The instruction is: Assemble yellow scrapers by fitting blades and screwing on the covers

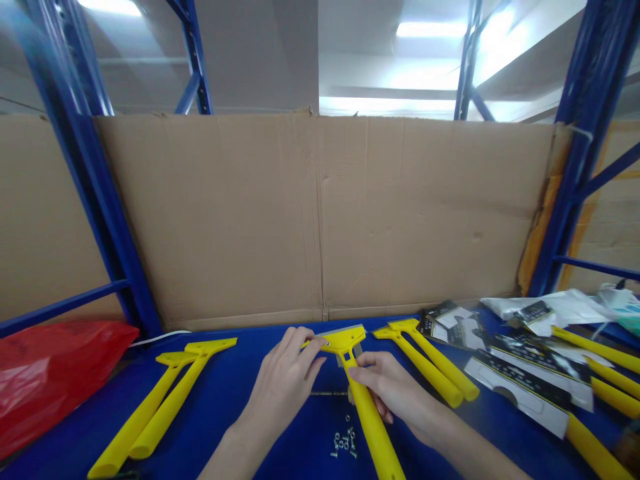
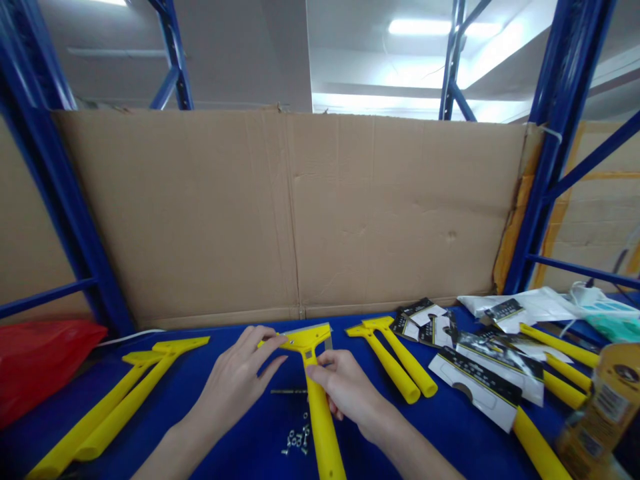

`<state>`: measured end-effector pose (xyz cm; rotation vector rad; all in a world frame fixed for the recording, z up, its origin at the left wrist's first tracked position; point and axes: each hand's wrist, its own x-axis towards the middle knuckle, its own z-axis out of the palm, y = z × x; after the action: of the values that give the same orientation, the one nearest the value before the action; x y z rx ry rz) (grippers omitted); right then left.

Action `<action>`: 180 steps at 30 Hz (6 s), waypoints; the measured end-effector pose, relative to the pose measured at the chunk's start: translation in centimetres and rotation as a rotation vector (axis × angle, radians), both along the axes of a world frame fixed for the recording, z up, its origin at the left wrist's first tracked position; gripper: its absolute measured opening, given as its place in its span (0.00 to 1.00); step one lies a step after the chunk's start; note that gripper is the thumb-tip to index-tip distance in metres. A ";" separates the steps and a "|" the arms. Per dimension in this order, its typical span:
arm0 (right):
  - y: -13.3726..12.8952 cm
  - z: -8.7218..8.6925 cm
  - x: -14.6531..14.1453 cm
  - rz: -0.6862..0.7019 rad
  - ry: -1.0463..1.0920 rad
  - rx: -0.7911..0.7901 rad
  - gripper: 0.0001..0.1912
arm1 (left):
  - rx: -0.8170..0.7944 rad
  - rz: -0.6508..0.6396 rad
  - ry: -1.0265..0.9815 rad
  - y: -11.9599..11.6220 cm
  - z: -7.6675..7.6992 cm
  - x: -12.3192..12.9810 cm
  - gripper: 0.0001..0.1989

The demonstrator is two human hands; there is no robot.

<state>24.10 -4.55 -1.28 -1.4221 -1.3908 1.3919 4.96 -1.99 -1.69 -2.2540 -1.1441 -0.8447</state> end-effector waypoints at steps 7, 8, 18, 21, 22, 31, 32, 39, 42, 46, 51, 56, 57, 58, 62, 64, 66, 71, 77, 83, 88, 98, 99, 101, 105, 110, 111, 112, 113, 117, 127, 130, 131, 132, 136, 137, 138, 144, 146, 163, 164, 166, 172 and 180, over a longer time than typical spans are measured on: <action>-0.2 0.1 0.0 -0.007 -0.009 -0.009 0.14 | 0.103 -0.044 0.076 0.6 -0.6 -0.2 0.09; -0.3 0.2 0.0 -0.011 -0.017 -0.013 0.13 | 0.112 -0.053 0.082 0.6 -0.5 -0.2 0.09; -0.3 0.6 0.2 -0.011 0.047 -0.014 0.08 | 0.178 -0.076 0.195 0.5 -1.0 -0.1 0.11; -0.3 0.4 0.4 -0.068 0.177 -0.020 0.10 | 0.230 -0.098 0.193 0.6 -1.2 0.0 0.12; -0.3 0.5 0.4 -0.076 0.229 -0.014 0.12 | 0.241 -0.110 0.180 0.6 -1.2 0.0 0.12; -0.3 1.2 0.9 0.063 0.461 0.054 0.18 | -0.197 -0.152 -0.249 0.4 -1.7 1.5 0.09; -0.1 1.1 0.9 0.066 0.451 0.064 0.18 | -0.292 -0.136 -0.315 0.3 -1.6 1.8 0.09; 0.3 -0.3 0.6 0.157 -0.052 0.203 0.09 | -0.808 -0.097 -0.867 0.4 -0.8 2.3 0.08; -0.3 -0.9 0.3 0.263 -0.372 0.379 0.05 | -0.920 -0.089 -1.109 0.5 -0.2 2.3 0.07; -1.2 -1.1 -0.1 0.300 -0.707 0.515 0.05 | -0.984 -0.067 -1.295 0.3 0.4 2.5 0.08; -1.3 -1.2 -0.1 0.332 -0.799 0.507 0.09 | -1.015 -0.074 -1.331 0.1 0.4 2.6 0.08; -1.3 -1.1 0.2 0.350 -0.779 0.481 0.08 | -1.028 -0.107 -1.339 0.2 0.1 2.7 0.09; -1.3 -1.1 0.2 0.353 -0.783 0.476 0.07 | -1.033 -0.100 -1.348 0.2 0.2 2.8 0.09; -1.3 -1.0 0.2 0.357 -0.791 0.475 0.07 | -1.039 -0.093 -1.356 0.1 0.2 2.8 0.08; -1.4 -0.7 0.1 0.372 -0.809 0.491 0.10 | -1.060 -0.101 -1.366 -0.2 0.5 2.9 0.08; -1.4 -0.6 0.1 0.376 -0.800 0.501 0.10 | -1.061 -0.105 -1.368 -0.3 0.5 2.9 0.10; -1.4 -0.6 0.2 0.364 -0.762 0.508 0.10 | -1.066 -0.101 -1.375 -0.4 0.5 2.9 0.11; -0.7 -0.6 0.2 0.292 -0.484 0.476 0.09 | -1.097 -0.112 -1.372 -0.3 0.5 2.9 0.11; 1.0 -1.3 0.0 0.081 0.044 0.404 0.09 | -1.163 -0.157 -1.292 -0.7 0.7 3.2 0.09; 1.2 -1.5 -0.3 -0.003 0.199 0.435 0.11 | -1.202 -0.226 -1.250 -1.2 0.6 3.7 0.11; 1.3 -2.0 -0.4 0.004 0.149 0.474 0.10 | -1.225 -0.268 -1.241 -1.3 0.4 3.9 0.15; 1.2 -2.2 -0.3 -0.021 -0.117 0.665 0.06 | -1.196 -0.277 -1.167 -1.3 -0.2 3.8 0.13; 1.2 -2.1 -0.3 -0.032 -0.143 0.674 0.05 | -1.194 -0.273 -1.166 -1.3 -0.1 3.8 0.13; 1.2 -1.9 -0.2 -0.051 -0.197 0.677 0.03 | -1.192 -0.270 -1.170 -1.3 0.0 3.9 0.14; 0.9 -1.5 -0.1 -0.050 -0.310 0.681 0.04 | -1.206 -0.261 -1.184 -1.4 0.1 3.9 0.14; 0.6 -1.3 -0.1 -0.027 -0.365 0.711 0.07 | -1.216 -0.243 -1.180 -1.4 0.3 4.0 0.14; 0.6 -1.3 -0.2 -0.023 -0.355 0.712 0.07 | -1.214 -0.243 -1.177 -1.5 0.3 4.1 0.14; 0.6 -1.3 -0.2 -0.022 -0.339 0.706 0.07 | -1.212 -0.244 -1.177 -1.5 0.4 4.1 0.14; 0.7 -1.3 -0.2 -0.024 -0.315 0.692 0.07 | -1.212 -0.244 -1.179 -1.5 0.5 4.1 0.15; 1.0 -1.5 -0.3 -0.039 -0.155 0.584 0.05 | -1.211 -0.230 -1.185 -1.6 0.5 4.2 0.15; 1.3 -1.4 0.2 -0.059 -0.183 0.644 0.01 | -1.184 -0.242 -1.169 -1.6 0.4 4.2 0.12; 1.4 -1.1 0.4 -0.051 -0.223 0.637 0.02 | -1.160 -0.257 -1.127 -1.7 0.5 4.2 0.11; 1.4 -1.1 0.4 -0.061 -0.215 0.617 0.02 | -1.150 -0.263 -1.110 -1.7 0.5 4.2 0.11; 1.5 -1.1 0.4 -0.078 -0.202 0.593 0.04 | -1.140 -0.267 -1.094 -1.8 0.5 4.2 0.11; 1.7 -1.5 0.6 -0.117 -0.165 0.552 0.09 | -1.123 -0.264 -1.044 -1.7 0.2 4.2 0.11; 1.8 -1.6 0.6 -0.114 -0.162 0.546 0.09 | -1.122 -0.265 -1.037 -1.7 0.2 4.2 0.11; 1.8 -1.6 0.6 -0.115 -0.158 0.540 0.09 | -1.122 -0.266 -1.033 -1.6 0.1 4.2 0.11; 1.7 -1.7 0.2 -0.160 -0.120 0.525 0.09 | -1.116 -0.262 -1.049 -1.3 0.1 4.0 0.10; 1.6 -1.6 0.2 -0.155 -0.109 0.523 0.09 | -1.116 -0.281 -1.047 -1.3 0.2 3.9 0.08; 1.1 -1.1 0.2 -0.105 -0.125 0.505 0.10 | -1.157 -0.283 -1.113 -1.4 0.4 4.0 0.05; 1.1 -1.0 0.2 -0.109 -0.140 0.507 0.10 | -1.156 -0.281 -1.120 -1.4 0.3 4.1 0.05; 1.0 -0.8 0.2 -0.122 -0.182 0.518 0.10 | -1.155 -0.272 -1.137 -1.4 0.3 4.1 0.06; 0.8 -0.6 0.1 -0.158 -0.349 0.566 0.14 | -1.170 -0.277 -1.195 -1.4 0.4 3.9 0.08; 0.4 0.4 0.7 -0.083 -0.433 0.677 0.14 | -1.206 -0.265 -1.286 -1.4 0.1 3.8 0.11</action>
<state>24.78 -4.12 -0.91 -1.3209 -1.8170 0.4716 8.80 -3.41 -1.58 -2.6744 -2.3938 -2.3969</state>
